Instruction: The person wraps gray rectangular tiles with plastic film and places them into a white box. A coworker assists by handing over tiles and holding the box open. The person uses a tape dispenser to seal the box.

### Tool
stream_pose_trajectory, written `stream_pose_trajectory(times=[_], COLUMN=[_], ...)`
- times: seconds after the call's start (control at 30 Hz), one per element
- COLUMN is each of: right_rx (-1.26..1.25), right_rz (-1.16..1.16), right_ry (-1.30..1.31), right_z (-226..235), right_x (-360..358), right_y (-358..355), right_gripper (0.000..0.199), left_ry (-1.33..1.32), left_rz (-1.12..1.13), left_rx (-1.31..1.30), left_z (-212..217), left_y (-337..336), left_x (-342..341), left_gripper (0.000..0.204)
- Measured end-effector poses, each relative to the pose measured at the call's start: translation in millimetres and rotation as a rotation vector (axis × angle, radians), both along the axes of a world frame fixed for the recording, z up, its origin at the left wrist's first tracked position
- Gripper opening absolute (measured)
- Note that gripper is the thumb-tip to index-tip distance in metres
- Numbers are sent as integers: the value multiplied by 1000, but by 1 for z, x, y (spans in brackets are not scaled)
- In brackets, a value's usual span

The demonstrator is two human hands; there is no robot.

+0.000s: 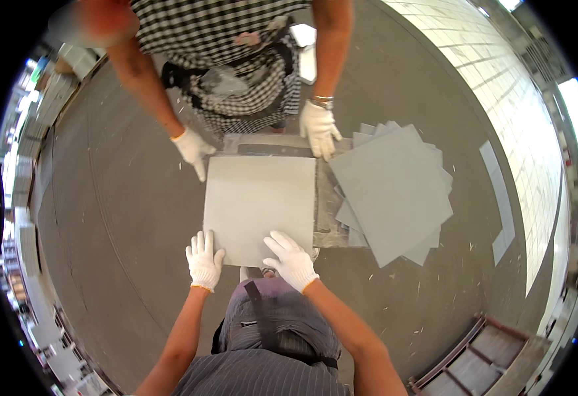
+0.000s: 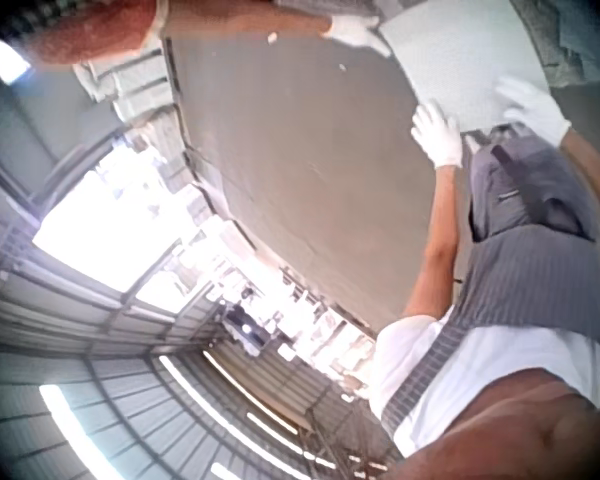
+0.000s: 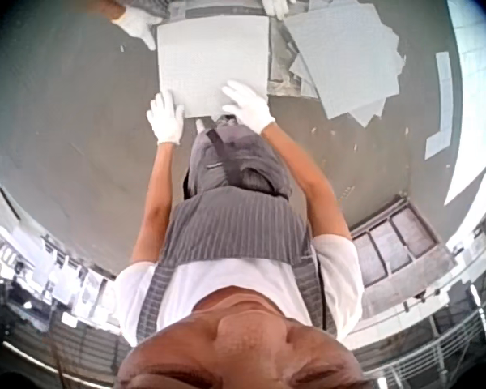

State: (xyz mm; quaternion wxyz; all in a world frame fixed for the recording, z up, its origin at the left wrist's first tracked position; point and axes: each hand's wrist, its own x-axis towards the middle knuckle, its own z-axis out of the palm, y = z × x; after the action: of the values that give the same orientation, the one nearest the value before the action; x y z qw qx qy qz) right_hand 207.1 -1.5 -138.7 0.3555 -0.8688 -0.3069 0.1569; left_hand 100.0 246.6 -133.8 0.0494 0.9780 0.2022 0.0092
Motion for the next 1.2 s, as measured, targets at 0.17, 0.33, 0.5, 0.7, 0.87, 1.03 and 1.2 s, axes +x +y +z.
stream_pose_trajectory(times=[0.17,0.33,0.5,0.7,0.87,1.03,1.2], right_rx=[111,415,782,531,457,575,440], right_rz=[-819,-1546,-1427,-1664,-1665,-1544,-1318], right_ry=[32,604,786,791,720,527,467], right_z=[38,37,39,39,56,63,109], right_x=[-21,-9,30,50,57,40,0], right_y=[-95,-180,-176,-183,-195,-202,-172], right_gripper=[28,49,43,50,83,65,46], left_ry=[-49,-69,339,514,476,345,312], left_rz=[-99,-374,-289,-300,-319,-306,2], left_rx=[-188,-574,-600,-629,-740,-755,-1007], left_z=[11,42,52,34,37,56,74], left_y=[-35,-143,-184,-182,-196,-179,-125], left_x=[50,192,332,370,366,319,191], left_gripper=[52,53,69,93,91,85,67])
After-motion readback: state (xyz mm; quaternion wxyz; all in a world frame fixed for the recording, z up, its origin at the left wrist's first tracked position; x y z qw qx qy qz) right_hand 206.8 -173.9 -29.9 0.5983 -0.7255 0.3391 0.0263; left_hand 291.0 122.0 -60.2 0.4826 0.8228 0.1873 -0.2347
